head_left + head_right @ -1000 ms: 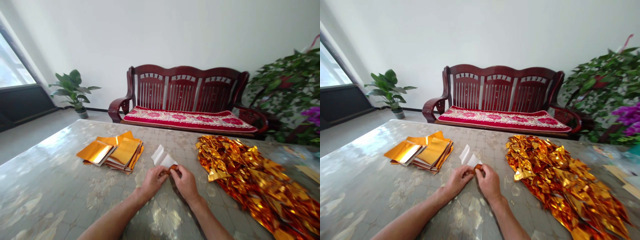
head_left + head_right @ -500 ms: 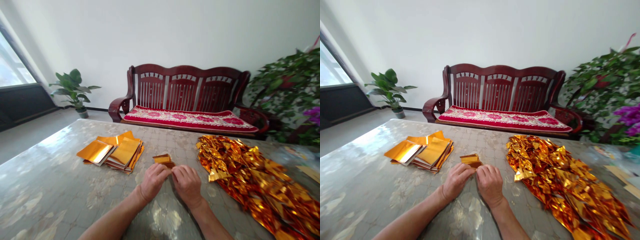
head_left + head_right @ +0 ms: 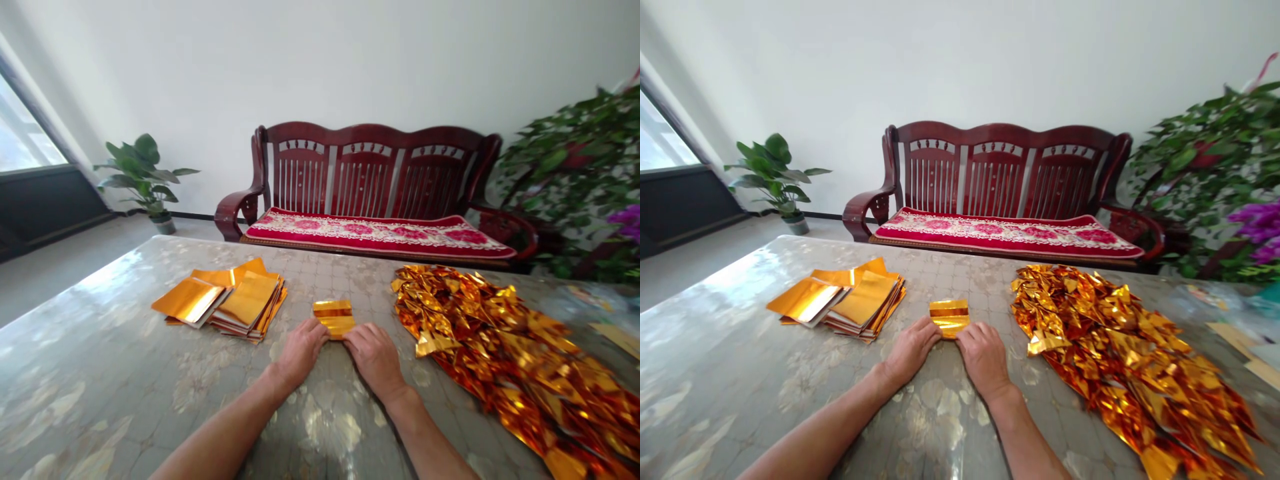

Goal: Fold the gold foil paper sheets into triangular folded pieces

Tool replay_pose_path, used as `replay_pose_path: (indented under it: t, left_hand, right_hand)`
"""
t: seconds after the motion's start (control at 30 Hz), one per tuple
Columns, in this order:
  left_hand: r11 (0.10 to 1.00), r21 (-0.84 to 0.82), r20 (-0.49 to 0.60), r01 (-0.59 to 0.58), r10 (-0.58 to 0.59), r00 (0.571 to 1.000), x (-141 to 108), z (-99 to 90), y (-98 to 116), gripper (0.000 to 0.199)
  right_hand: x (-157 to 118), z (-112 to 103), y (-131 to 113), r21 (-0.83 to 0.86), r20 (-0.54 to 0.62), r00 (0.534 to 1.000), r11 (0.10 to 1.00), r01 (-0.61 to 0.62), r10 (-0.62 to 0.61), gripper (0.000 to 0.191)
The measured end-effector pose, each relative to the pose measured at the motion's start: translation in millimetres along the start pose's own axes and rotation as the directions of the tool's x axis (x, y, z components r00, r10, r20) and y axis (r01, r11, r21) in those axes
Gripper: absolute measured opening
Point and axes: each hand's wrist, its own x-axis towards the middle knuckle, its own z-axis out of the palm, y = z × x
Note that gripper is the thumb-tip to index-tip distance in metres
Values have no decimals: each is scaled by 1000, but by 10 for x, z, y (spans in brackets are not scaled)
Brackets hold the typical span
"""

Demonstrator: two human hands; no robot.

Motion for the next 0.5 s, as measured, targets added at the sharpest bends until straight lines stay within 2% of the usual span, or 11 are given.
replay_pose_path:
  t: [0.1, 0.3, 0.5]
  left_hand:
    - [998, 18, 34, 54, -54, 998, -5, -1, -35, 26]
    - [998, 63, 84, 17, -22, 996, 22, -27, -39, 27]
    - [987, 78, 84, 144, -150, 985, 69, -32, -27, 22]
  right_hand:
    - [-10, 6, 30, 1, 59, 998, 1000, 7, -7, 14]
    - [-8, 25, 60, 47, 101, 995, 999, -26, 21, 15]
    - [-3, 29, 84, 60, 146, 983, 991, -119, 110, 22]
